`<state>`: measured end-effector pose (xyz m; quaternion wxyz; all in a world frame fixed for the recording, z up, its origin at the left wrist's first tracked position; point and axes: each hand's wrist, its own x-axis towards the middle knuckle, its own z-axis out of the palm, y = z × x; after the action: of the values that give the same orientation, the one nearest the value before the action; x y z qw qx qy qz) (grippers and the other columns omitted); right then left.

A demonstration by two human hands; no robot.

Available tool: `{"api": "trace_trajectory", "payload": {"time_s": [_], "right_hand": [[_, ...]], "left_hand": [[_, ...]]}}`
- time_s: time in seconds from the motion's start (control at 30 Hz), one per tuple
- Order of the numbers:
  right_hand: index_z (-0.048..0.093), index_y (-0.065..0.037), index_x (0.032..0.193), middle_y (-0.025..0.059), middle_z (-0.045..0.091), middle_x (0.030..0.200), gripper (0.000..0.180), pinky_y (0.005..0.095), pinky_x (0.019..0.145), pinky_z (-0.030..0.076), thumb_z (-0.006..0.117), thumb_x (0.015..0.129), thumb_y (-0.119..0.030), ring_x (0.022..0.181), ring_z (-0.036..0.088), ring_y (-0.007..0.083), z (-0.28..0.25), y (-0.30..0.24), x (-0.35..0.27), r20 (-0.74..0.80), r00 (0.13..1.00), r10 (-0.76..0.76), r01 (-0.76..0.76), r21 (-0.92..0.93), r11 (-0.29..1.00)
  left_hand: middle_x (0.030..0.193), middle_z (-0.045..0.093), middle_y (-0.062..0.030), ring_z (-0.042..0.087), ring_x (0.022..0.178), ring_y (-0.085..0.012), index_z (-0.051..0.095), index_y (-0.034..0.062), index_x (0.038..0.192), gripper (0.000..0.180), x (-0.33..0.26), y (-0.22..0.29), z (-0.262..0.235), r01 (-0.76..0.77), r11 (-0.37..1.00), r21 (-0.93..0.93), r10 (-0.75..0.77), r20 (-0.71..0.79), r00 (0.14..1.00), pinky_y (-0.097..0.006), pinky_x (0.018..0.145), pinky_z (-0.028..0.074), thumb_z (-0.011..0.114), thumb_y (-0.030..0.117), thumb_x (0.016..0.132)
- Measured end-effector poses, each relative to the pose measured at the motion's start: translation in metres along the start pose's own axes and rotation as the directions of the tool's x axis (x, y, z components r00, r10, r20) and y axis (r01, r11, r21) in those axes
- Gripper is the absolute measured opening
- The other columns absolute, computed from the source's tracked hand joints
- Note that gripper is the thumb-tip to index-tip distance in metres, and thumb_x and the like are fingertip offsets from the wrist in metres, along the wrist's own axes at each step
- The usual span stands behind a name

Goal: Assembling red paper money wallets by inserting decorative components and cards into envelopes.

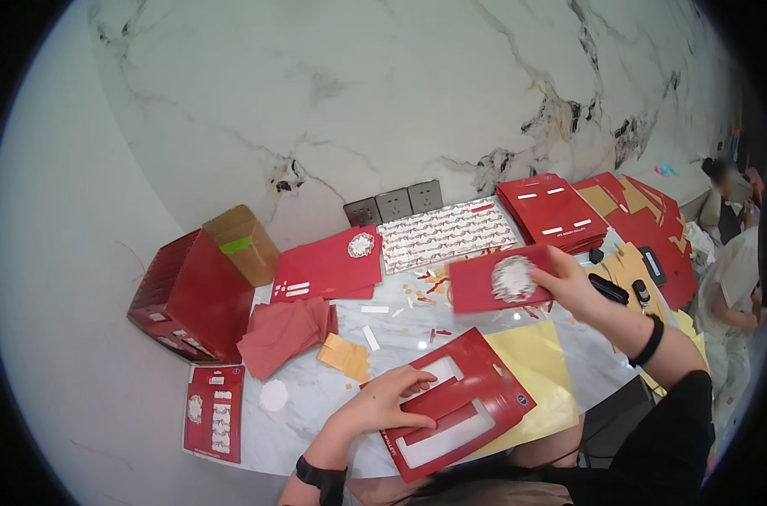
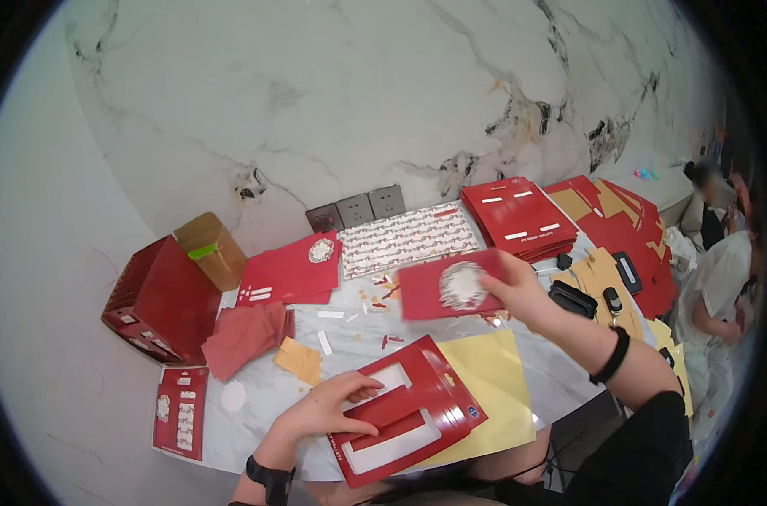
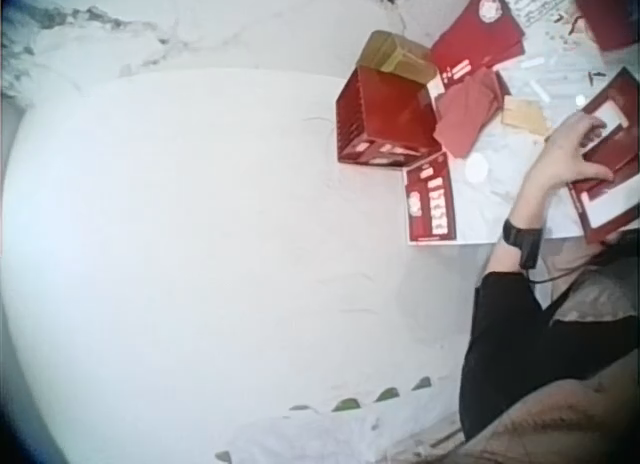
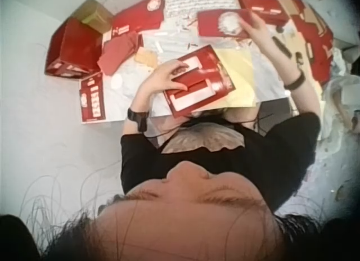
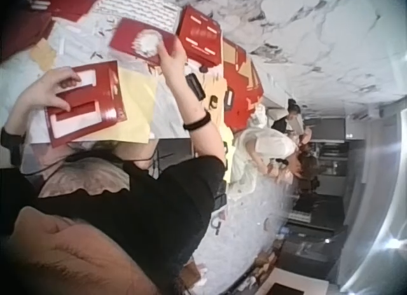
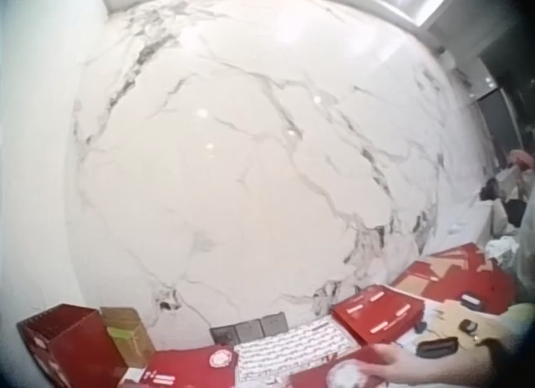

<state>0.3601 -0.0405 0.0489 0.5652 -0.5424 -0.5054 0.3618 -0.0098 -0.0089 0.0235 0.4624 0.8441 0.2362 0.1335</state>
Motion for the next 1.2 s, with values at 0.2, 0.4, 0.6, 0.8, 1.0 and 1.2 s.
{"api": "trace_trajectory", "payload": {"time_s": [0.2,0.4,0.6,0.8,1.0,1.2], "right_hand": [[0.055,0.0,0.124,0.0063,0.066,0.114,0.029,0.0269,0.09,0.049,0.059,0.096,-0.003,0.101,0.061,0.0099,-0.015,0.028,-0.092,-0.226,0.974,0.009,0.009,0.082,0.997],[0.054,0.001,0.123,0.0094,0.066,0.114,0.026,0.0299,0.086,0.055,0.057,0.098,-0.004,0.1,0.064,0.0137,0.002,0.021,-0.118,-0.254,0.941,0.222,-0.144,0.292,0.945],[0.054,0.002,0.124,0.0133,0.064,0.117,0.026,0.034,0.088,0.058,0.055,0.098,-0.003,0.1,0.066,0.0199,0.02,0.008,-0.116,-0.209,0.792,0.574,-0.36,0.6,0.715],[0.055,0.003,0.123,0.0128,0.066,0.113,0.026,0.0325,0.086,0.058,0.057,0.097,-0.003,0.099,0.067,0.0181,0.02,0.018,-0.115,-0.222,0.918,0.328,-0.228,0.381,0.896],[0.057,0.002,0.12,0.0121,0.067,0.11,0.024,0.0314,0.084,0.059,0.058,0.097,-0.003,0.096,0.067,0.0172,0.034,0.009,-0.123,-0.164,0.906,0.391,-0.291,0.43,0.855],[0.056,0.003,0.12,0.013,0.066,0.111,0.024,0.0341,0.086,0.06,0.058,0.096,-0.003,0.098,0.067,0.0188,0.039,0.011,-0.125,-0.123,0.881,0.456,-0.378,0.396,0.837]], "left_hand": [[0.108,0.06,-0.0129,0.06,0.103,-0.0305,0.059,0.0038,0.122,0.057,-0.001,0.003,0.015,-0.069,0.949,0.307,0.052,0.065,0.997,-0.037,0.089,0.049,0.077,0.037,0.079],[0.108,0.059,-0.016,0.06,0.102,-0.0345,0.058,0.0037,0.118,0.047,0.005,0.01,0.023,-0.066,0.951,0.301,0.085,-0.048,0.995,-0.039,0.084,0.05,0.074,0.03,0.083],[0.107,0.057,-0.0165,0.059,0.101,-0.0355,0.053,0.0015,0.116,0.047,0.01,0.005,0.032,-0.107,0.948,0.3,0.159,-0.153,0.975,-0.04,0.084,0.05,0.074,0.025,0.082],[0.107,0.057,-0.0169,0.058,0.1,-0.0359,0.054,0.0013,0.116,0.046,0.012,-0.002,0.036,-0.125,0.937,0.325,0.199,-0.204,0.959,-0.04,0.085,0.049,0.074,0.025,0.082],[0.107,0.057,-0.0186,0.057,0.102,-0.0363,0.054,-0.0001,0.115,0.046,0.014,-0.004,0.038,-0.114,0.943,0.312,0.173,-0.168,0.971,-0.04,0.086,0.048,0.073,0.025,0.082],[0.108,0.058,-0.0183,0.058,0.102,-0.0359,0.054,0.0004,0.114,0.045,0.014,-0.007,0.036,-0.138,0.943,0.303,0.193,-0.16,0.968,-0.04,0.086,0.048,0.073,0.026,0.082]]}}
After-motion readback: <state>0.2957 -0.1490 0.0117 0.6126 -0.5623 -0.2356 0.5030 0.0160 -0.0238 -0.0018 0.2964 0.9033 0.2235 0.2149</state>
